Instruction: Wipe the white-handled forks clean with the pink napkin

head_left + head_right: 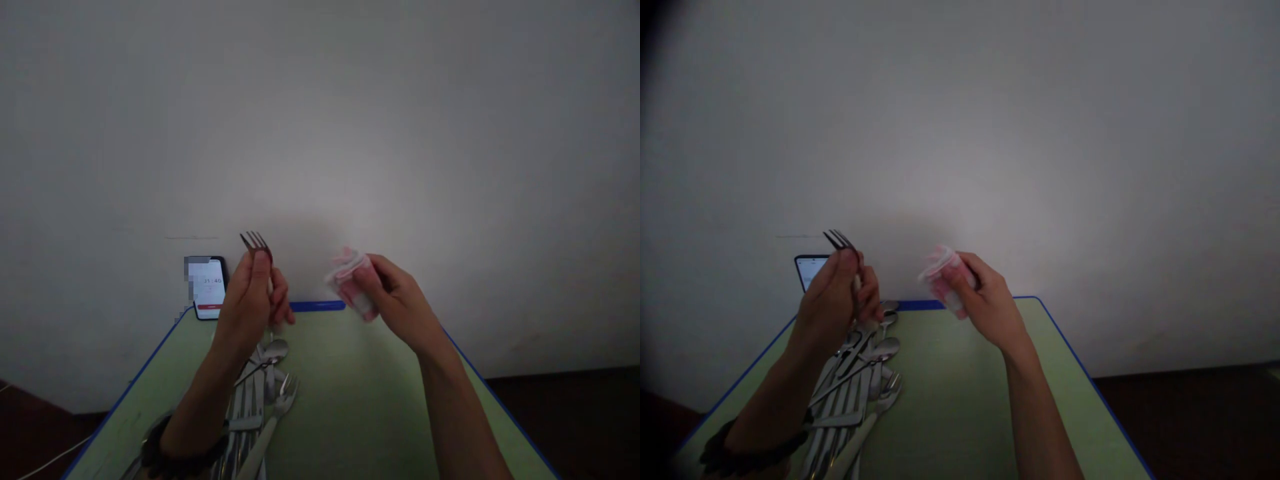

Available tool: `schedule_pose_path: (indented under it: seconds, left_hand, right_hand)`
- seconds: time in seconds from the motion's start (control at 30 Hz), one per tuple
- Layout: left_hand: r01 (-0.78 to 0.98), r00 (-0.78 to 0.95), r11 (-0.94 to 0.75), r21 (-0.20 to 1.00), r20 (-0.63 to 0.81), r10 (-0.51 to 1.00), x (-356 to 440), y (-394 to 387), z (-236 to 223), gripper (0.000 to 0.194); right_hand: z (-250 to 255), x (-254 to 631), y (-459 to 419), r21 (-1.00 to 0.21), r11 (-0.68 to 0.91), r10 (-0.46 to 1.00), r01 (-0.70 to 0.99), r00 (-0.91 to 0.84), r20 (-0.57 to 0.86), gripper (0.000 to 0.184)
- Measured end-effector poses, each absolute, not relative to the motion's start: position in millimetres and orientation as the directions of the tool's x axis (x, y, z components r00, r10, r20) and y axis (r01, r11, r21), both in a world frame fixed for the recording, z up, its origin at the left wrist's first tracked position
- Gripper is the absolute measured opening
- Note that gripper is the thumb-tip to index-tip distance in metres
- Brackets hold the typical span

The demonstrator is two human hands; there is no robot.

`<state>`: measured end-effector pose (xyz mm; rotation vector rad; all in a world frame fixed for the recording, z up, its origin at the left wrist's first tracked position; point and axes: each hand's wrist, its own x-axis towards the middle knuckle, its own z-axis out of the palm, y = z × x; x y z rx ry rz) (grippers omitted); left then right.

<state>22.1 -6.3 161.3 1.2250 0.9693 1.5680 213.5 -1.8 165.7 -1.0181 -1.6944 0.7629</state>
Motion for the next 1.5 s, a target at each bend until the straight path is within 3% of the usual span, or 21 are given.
schedule_pose_path:
  seconds: [0.17, 0.3, 0.4, 0.5, 0.6, 0.73, 0.9, 1.03, 1.13, 1.33, 1.5]
  left_hand:
    - [-0.101, 0.119, -0.164, 0.981, 0.175, 0.977, 26.4, -4.3, 148.3, 0.012]
    - [0.068, 0.385, -0.287, 0.956, 0.240, 0.891, 22.9, -4.6, 141.7, 0.022]
    - [0.239, 0.517, -0.262, 0.935, 0.106, 0.849, 24.8, -6.1, 143.4, 0.035]
    - [0.386, 0.440, -0.217, 0.896, 0.028, 0.898, 29.4, -4.6, 144.1, 0.043]
    - [0.365, 0.356, -0.184, 0.913, 0.045, 0.933, 31.3, -2.9, 143.7, 0.044]
    - [0.302, 0.442, -0.223, 0.927, 0.071, 0.894, 29.4, -6.1, 145.1, 0.034]
    - [0.286, 0.533, -0.222, 0.932, 0.038, 0.845, 27.5, -9.7, 147.3, 0.036]
    - [0.368, 0.347, -0.288, 0.884, 0.158, 0.925, 25.2, -6.7, 147.2, 0.035]
    - [0.308, 0.239, -0.279, 0.910, 0.210, 0.948, 25.8, -5.0, 146.2, 0.031]
    - [0.369, 0.362, -0.268, 0.890, 0.128, 0.923, 34.1, -8.5, 145.5, 0.036]
    - [0.490, 0.395, -0.281, 0.825, 0.077, 0.915, 36.6, -9.2, 146.3, 0.039]
  right_hand:
    - [161.0, 202.0, 3.5, -0.904, 0.418, 0.908, -0.093, 0.084, 0.411, 0.033]
    - [156.0, 193.1, 9.2, -0.859, 0.374, 0.927, -0.350, 0.164, 0.337, 0.028]
    - [153.1, 186.9, 11.4, -0.833, 0.287, 0.958, -0.472, 0.128, 0.258, 0.029]
    - [150.6, 181.3, 12.2, -0.831, 0.192, 0.981, -0.523, 0.093, 0.169, 0.031]
    - [149.0, 178.1, 12.3, -0.810, 0.122, 0.992, -0.574, 0.041, 0.120, 0.033]
    - [150.0, 178.0, 10.9, -0.780, 0.078, 0.992, -0.621, -0.032, 0.125, 0.031]
    - [153.1, 184.0, 11.9, -0.752, 0.017, 0.992, -0.659, -0.086, 0.097, 0.026]
    - [153.8, 189.8, 14.8, -0.690, -0.005, 0.996, -0.724, -0.068, 0.064, 0.022]
    - [152.4, 187.5, 15.1, -0.633, -0.032, 0.997, -0.774, -0.073, 0.039, 0.020]
    - [146.2, 175.9, 12.5, -0.652, -0.099, 0.995, -0.752, -0.097, -0.039, 0.019]
    - [143.4, 176.6, 10.8, -0.692, -0.051, 0.993, -0.720, -0.112, 0.044, 0.024]
